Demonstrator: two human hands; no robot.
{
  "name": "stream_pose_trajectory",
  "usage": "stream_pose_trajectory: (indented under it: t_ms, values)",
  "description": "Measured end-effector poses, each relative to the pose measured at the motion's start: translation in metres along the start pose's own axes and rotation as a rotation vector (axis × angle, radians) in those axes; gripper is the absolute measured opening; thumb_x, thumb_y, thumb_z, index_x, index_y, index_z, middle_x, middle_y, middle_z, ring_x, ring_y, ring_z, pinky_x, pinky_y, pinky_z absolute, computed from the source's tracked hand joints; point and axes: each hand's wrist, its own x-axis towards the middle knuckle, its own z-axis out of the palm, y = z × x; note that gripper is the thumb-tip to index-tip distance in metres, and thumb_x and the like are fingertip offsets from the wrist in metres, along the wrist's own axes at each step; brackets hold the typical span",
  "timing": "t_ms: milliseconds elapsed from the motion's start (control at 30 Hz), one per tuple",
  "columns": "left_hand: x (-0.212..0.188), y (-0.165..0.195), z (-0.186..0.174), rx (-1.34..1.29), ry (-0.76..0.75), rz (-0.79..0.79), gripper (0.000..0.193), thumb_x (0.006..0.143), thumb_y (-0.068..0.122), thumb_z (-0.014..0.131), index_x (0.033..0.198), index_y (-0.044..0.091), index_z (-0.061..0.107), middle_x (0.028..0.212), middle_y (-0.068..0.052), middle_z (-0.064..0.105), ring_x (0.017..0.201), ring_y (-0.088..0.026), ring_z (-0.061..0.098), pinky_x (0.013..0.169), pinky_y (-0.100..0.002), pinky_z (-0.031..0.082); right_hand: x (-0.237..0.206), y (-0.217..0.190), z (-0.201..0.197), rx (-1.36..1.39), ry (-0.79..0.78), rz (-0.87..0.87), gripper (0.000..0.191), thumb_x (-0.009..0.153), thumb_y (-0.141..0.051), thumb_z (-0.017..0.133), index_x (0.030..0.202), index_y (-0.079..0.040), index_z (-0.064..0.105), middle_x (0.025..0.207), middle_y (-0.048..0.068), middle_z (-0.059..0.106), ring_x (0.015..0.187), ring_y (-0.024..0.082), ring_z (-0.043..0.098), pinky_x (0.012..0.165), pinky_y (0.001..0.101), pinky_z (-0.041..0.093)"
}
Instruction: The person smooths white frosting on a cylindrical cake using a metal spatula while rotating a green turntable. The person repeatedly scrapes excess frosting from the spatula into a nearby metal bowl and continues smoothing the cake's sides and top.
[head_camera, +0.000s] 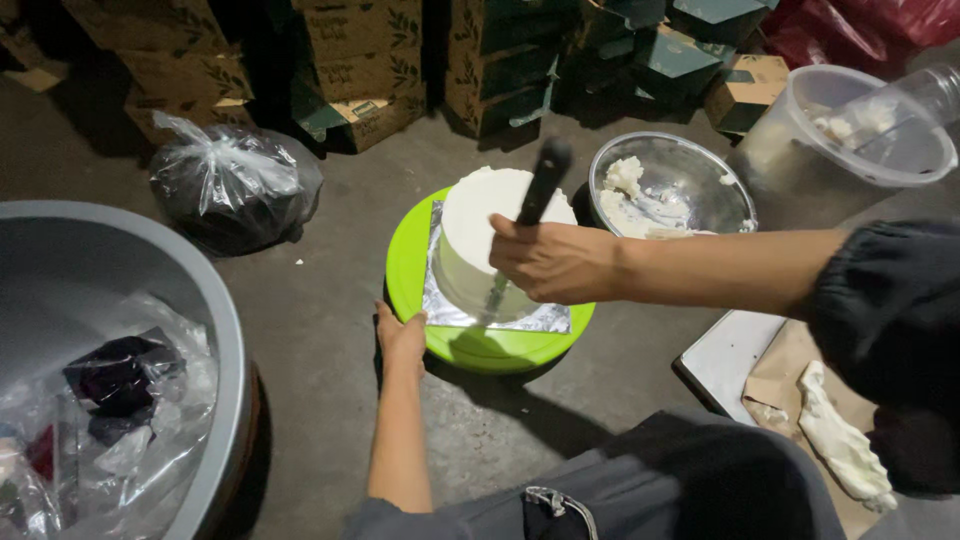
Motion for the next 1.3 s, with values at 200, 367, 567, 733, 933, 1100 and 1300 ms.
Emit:
stream_pose_trajectory:
  t_ms: [200, 367, 567, 733, 933, 1100, 1300]
  values:
    - [0.01, 0.004, -0.002, -0.058, -0.006, 0.078, 0.105, 0.08, 0.002, 0.069, 0.162, -0.002, 0.004, 0.128, -0.026, 0.071, 0.116, -0.034, 0.067, 0.102, -0.039, 0.05, -0.039, -0.002, -0.011, 0.033, -0.345, -0.133, 0.016, 0.085, -0.017, 0.063, 0.09, -0.011, 0.077, 0.103, 0.006, 0.063, 0.115, 0.026, 0.056, 0.119, 0.0523, 0.02]
    - [0.009, -0.028, 0.013, 0.042, 0.349, 0.143, 0.086, 0.089, 0.033, 0.079, 0.145, -0.016, 0.036, 0.135, -0.032, 0.059, 0.123, -0.04, 0.061, 0.105, -0.042, 0.048, -0.043, 0.036, -0.007, 0.332, 0.031, 0.154, 0.034, 0.082, -0.021, 0.065, 0.114, -0.02, 0.076, 0.099, 0.009, 0.069, 0.104, 0.025, 0.065, 0.112, 0.0512, 0.027]
    - [-0.045, -0.043, 0.05, 0.035, 0.386, -0.037, 0.084, 0.087, 0.03, 0.08, 0.143, -0.015, 0.037, 0.136, -0.036, 0.054, 0.128, -0.046, 0.055, 0.106, -0.046, 0.044, 0.043, 0.079, 0.018, 0.203, 0.036, 0.277, 0.017, 0.087, -0.024, 0.064, 0.086, -0.016, 0.079, 0.086, 0.005, 0.067, 0.103, 0.026, 0.065, 0.114, 0.0449, 0.032]
    - [-0.09, -0.025, 0.065, 0.029, 0.282, -0.184, 0.067, 0.083, 0.023, 0.081, 0.136, -0.003, 0.05, 0.124, -0.025, 0.068, 0.116, -0.04, 0.065, 0.099, -0.045, 0.05, 0.095, 0.072, 0.036, -0.025, -0.051, 0.271, 0.023, 0.081, -0.028, 0.063, 0.078, -0.013, 0.08, 0.097, 0.005, 0.074, 0.11, 0.028, 0.063, 0.121, 0.0474, 0.026]
    - [-0.092, -0.024, 0.066, -0.019, 0.339, -0.097, 0.06, 0.082, 0.016, 0.08, 0.135, 0.003, 0.055, 0.12, -0.021, 0.071, 0.111, -0.039, 0.068, 0.095, -0.045, 0.052, 0.113, 0.059, 0.047, -0.078, -0.152, 0.222, 0.024, 0.083, -0.031, 0.063, 0.084, -0.013, 0.08, 0.105, 0.01, 0.076, 0.114, 0.033, 0.063, 0.117, 0.0515, 0.027]
    - [-0.078, -0.033, 0.067, -0.013, 0.385, -0.032, 0.056, 0.078, 0.013, 0.079, 0.13, 0.004, 0.061, 0.117, -0.02, 0.073, 0.106, -0.037, 0.071, 0.091, -0.045, 0.054, 0.109, 0.05, 0.034, -0.012, -0.185, 0.148, 0.025, 0.086, -0.03, 0.062, 0.085, -0.014, 0.08, 0.107, 0.011, 0.075, 0.114, 0.033, 0.063, 0.116, 0.0533, 0.028]
    - [-0.048, -0.044, 0.052, 0.141, 0.332, 0.005, 0.046, 0.088, 0.017, 0.079, 0.127, -0.002, 0.063, 0.119, -0.027, 0.07, 0.115, -0.043, 0.066, 0.097, -0.047, 0.052, 0.067, 0.03, 0.008, -0.037, -0.069, 0.059, 0.024, 0.083, -0.026, 0.06, 0.077, -0.011, 0.078, 0.097, 0.009, 0.072, 0.107, 0.029, 0.064, 0.117, 0.05, 0.027]
